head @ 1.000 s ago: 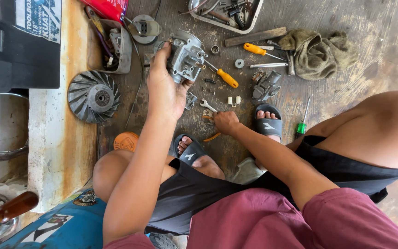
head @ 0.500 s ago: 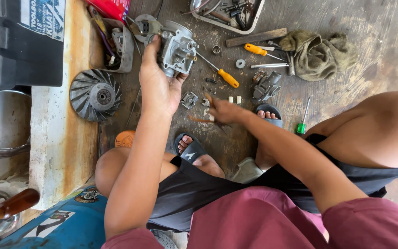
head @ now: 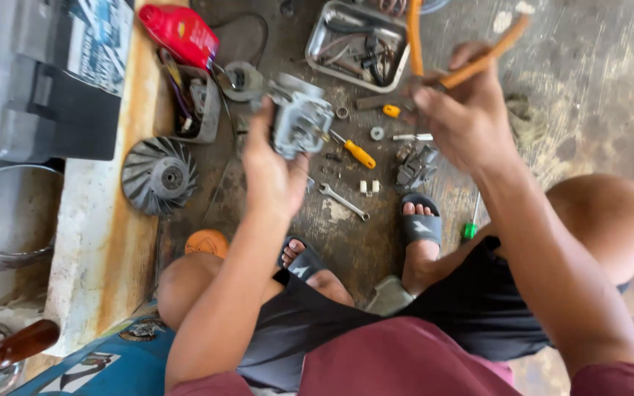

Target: Disassembling and inspecting a motorcycle carburetor using pliers and a screwdriver

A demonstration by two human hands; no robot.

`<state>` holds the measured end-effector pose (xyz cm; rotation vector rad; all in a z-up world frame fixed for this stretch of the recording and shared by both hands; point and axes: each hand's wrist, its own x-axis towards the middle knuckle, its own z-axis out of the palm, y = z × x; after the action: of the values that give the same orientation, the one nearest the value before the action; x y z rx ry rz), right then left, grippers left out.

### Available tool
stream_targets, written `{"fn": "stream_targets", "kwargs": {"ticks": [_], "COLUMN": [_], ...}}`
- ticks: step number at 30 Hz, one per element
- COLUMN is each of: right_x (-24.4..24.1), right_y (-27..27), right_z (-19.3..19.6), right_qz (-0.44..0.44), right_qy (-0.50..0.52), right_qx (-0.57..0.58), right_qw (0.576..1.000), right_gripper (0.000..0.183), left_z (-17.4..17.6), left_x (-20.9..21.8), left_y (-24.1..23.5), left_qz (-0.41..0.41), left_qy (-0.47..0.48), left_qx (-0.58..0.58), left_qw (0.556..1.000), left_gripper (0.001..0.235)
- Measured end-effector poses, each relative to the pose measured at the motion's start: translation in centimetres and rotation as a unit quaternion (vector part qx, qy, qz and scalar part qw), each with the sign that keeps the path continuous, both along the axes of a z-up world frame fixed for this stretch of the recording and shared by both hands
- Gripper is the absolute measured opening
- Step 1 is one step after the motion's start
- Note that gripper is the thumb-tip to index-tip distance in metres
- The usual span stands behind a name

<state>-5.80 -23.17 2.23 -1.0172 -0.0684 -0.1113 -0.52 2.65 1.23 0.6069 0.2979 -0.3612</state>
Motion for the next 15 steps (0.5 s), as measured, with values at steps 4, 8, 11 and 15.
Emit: {"fn": "stream_targets", "kwargs": {"ticks": [4, 8, 11, 15], "right_x": [-3.5, -5.4, -5.6, -6.5], "right_y": [2.9, 4.0, 5.0, 6.1], "right_z": [4.1, 5.4, 5.3, 6.2], "right_qz": [-0.01, -0.002, -0.013, -0.015], "right_qy": [-0.039, -0.077, -0.116, -0.148], "right_qx": [0.051, 0.062, 0.008, -0.099], "right_qw": [0.998, 0.995, 0.993, 0.984], "right_gripper": [0.071, 0.033, 0.026, 0.022], "left_z": [1.3, 2.6, 3.0, 2.8], "left_x": [-2.0, -3.1, -3.8, -3.9], "left_y": [-1.0, -1.7, -1.7, -1.8], "left_qz": [0.007, 0.014, 0.029, 0.052], "left_qy": [-0.057, -0.084, -0.12, -0.122], "left_qx": [-0.032, -0.009, 0.004, 0.01], "left_qw": [0.998, 0.996, 0.992, 0.991], "left_gripper": [0.031, 0.045, 0.047, 0.048]}}
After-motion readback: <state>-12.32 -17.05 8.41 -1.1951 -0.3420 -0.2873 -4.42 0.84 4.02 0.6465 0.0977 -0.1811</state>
